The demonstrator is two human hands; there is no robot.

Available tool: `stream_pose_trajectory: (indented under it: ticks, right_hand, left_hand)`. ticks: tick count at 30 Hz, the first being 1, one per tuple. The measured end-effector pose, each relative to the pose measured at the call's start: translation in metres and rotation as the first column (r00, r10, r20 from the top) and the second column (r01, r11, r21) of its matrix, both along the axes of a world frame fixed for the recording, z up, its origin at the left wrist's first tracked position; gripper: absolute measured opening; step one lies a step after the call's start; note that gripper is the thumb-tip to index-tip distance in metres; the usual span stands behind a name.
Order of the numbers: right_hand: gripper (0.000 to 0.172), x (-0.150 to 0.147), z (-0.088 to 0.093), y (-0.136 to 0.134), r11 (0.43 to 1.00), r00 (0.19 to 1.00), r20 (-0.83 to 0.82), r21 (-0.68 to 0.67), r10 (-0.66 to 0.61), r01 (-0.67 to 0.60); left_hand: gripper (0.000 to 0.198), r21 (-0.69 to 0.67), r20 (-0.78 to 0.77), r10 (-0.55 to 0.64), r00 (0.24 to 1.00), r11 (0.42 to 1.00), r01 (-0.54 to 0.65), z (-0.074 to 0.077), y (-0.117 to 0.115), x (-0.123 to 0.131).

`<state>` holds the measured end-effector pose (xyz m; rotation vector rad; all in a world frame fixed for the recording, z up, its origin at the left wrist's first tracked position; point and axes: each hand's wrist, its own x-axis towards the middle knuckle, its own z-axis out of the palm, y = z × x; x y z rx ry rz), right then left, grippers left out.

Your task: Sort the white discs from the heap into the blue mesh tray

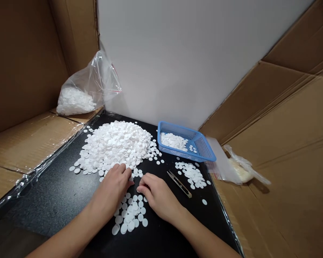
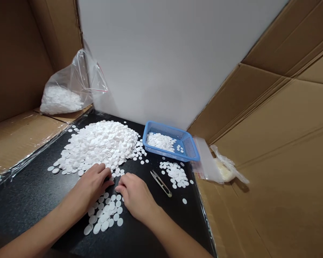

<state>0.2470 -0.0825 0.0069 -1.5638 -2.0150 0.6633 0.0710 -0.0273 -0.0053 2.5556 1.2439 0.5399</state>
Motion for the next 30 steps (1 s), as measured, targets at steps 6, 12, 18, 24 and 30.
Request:
stream_pose_trajectory:
  ticks: [6, 12, 18, 24, 30]
  right_hand:
    - [0.024, 0.014, 0.002, 0.004, 0.985, 0.988, -0.017, -0.079, -0.156, 0.154]
    - [0.015, 0.023, 0.005, 0.007, 0.98, 0.982, -0.023, -0.081, -0.186, 0.183]
    - [0.009, 0.022, 0.001, 0.011, 0.988, 0.988, -0.054, -0.057, -0.147, 0.144]
    - [0.015, 0.019, 0.0, 0.011, 0.991, 0.981, -0.139, -0.026, -0.137, 0.135]
    - [0.01, 0.012, -0.005, 0.011, 0.987, 0.953, -0.27, -0.12, -0.137, 0.108]
  left_hand:
    - [0.013, -0.08, 0.1, -0.002, 0.995, 0.997, 0.01, 0.001, 0.0, -0.006]
    - [0.013, -0.106, 0.136, -0.051, 0.989, 0.992, 0.065, 0.009, -0.003, -0.01]
    - [0.02, -0.09, 0.143, -0.092, 0.985, 0.99, 0.106, 0.0, -0.005, -0.011]
    - [0.021, -0.149, 0.176, -0.067, 0.982, 0.984, 0.094, 0.0, -0.006, -0.015]
    - [0.006, -0.154, 0.131, -0.025, 0.991, 0.987, 0.045, 0.004, -0.006, -0.014]
